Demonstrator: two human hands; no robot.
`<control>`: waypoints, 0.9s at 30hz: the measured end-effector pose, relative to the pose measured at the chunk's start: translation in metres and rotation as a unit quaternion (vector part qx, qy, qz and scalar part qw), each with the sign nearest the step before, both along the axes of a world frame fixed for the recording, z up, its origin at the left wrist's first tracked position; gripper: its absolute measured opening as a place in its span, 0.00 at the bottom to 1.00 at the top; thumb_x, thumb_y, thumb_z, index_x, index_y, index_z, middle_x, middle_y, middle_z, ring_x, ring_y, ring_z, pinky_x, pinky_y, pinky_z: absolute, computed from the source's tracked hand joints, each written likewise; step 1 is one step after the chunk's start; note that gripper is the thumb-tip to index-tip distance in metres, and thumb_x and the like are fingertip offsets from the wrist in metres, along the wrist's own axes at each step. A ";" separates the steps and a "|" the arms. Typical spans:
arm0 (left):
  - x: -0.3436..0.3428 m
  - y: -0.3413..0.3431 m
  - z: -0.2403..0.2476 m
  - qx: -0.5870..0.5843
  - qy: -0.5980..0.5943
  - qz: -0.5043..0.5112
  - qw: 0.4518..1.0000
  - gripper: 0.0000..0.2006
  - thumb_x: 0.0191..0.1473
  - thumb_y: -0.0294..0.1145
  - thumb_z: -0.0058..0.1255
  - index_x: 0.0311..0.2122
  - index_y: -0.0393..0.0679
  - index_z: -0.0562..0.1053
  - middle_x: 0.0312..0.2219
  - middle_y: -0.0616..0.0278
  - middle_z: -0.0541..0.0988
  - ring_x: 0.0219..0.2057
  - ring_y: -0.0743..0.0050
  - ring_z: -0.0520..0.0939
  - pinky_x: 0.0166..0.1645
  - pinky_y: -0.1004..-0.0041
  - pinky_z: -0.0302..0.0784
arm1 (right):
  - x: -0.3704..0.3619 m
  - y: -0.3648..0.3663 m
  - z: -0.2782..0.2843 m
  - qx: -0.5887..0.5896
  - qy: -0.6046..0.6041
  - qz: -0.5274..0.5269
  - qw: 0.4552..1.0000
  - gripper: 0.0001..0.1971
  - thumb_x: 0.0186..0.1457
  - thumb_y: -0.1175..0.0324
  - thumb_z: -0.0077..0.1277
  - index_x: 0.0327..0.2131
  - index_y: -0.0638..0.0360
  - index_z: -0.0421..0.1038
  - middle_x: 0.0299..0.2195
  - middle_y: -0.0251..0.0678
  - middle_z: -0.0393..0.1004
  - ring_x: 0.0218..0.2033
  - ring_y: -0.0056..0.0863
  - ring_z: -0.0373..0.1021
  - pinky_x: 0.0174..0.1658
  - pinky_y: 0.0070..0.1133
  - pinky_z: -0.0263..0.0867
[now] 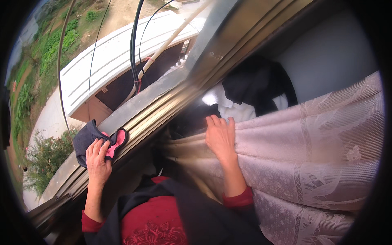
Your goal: The person wipes the exterior metal window frame and sill with a pink and black cloth. They repeatedly fold and reposition the cloth while cleaning the frame, then close the window at the end.
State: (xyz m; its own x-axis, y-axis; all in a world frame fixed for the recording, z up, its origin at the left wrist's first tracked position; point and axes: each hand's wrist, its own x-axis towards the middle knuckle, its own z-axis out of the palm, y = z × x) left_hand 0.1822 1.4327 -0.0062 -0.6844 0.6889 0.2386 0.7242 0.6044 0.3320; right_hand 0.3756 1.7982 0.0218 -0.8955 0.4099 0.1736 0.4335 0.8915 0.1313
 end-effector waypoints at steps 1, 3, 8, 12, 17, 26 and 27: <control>0.002 -0.010 -0.001 0.001 0.002 0.007 1.000 0.27 0.39 0.19 0.53 0.50 0.44 0.75 0.50 0.51 0.75 0.56 0.45 0.73 0.61 0.53 0.66 | -0.008 -0.004 -0.015 0.038 0.025 0.034 0.998 0.13 0.54 0.70 0.49 0.43 0.55 0.77 0.42 0.33 0.80 0.44 0.32 0.73 0.60 0.40 0.55; 0.007 -0.028 -0.001 0.001 0.014 0.022 1.000 0.26 0.40 0.18 0.52 0.50 0.43 0.75 0.50 0.50 0.75 0.55 0.44 0.73 0.61 0.53 0.65 | -0.012 -0.010 -0.035 0.078 0.012 0.066 0.995 0.14 0.55 0.67 0.49 0.44 0.55 0.77 0.43 0.35 0.80 0.46 0.32 0.73 0.61 0.40 0.54; 0.029 -0.081 0.005 0.069 0.005 0.101 0.992 0.25 0.40 0.17 0.48 0.49 0.37 0.74 0.46 0.48 0.77 0.52 0.42 0.75 0.59 0.53 0.67 | 0.007 -0.021 -0.036 -0.104 -0.271 -0.012 0.957 0.17 0.58 0.59 0.50 0.48 0.53 0.78 0.43 0.39 0.80 0.50 0.32 0.72 0.63 0.41 0.51; 0.057 -0.072 0.006 0.041 0.034 0.060 0.997 0.26 0.39 0.20 0.50 0.50 0.35 0.74 0.48 0.46 0.77 0.54 0.43 0.76 0.60 0.52 0.66 | 0.009 -0.048 -0.013 -0.217 -0.104 0.085 0.967 0.16 0.61 0.61 0.49 0.48 0.54 0.77 0.42 0.39 0.80 0.49 0.34 0.72 0.62 0.40 0.54; 0.037 0.050 0.001 0.112 -0.014 -0.073 0.991 0.27 0.43 0.26 0.60 0.53 0.38 0.71 0.45 0.49 0.76 0.52 0.50 0.75 0.58 0.57 0.68 | -0.025 -0.089 -0.002 -0.343 -0.047 0.131 0.929 0.15 0.61 0.64 0.51 0.47 0.59 0.76 0.43 0.43 0.80 0.46 0.42 0.74 0.53 0.32 0.66; 0.030 -0.084 0.004 -0.026 0.097 0.158 0.982 0.14 0.47 0.41 0.63 0.34 0.45 0.74 0.27 0.60 0.75 0.33 0.60 0.76 0.43 0.62 0.69 | -0.030 -0.127 -0.004 -0.416 -0.033 0.155 0.895 0.13 0.61 0.67 0.51 0.47 0.59 0.76 0.44 0.46 0.79 0.44 0.48 0.75 0.48 0.35 0.71; 0.025 -0.113 0.008 -0.061 0.084 0.206 0.973 0.13 0.49 0.40 0.62 0.32 0.44 0.72 0.27 0.59 0.74 0.33 0.57 0.76 0.42 0.60 0.69 | -0.029 -0.130 -0.008 -0.420 -0.025 0.165 0.892 0.13 0.61 0.67 0.51 0.47 0.57 0.76 0.42 0.46 0.79 0.43 0.49 0.75 0.46 0.36 0.71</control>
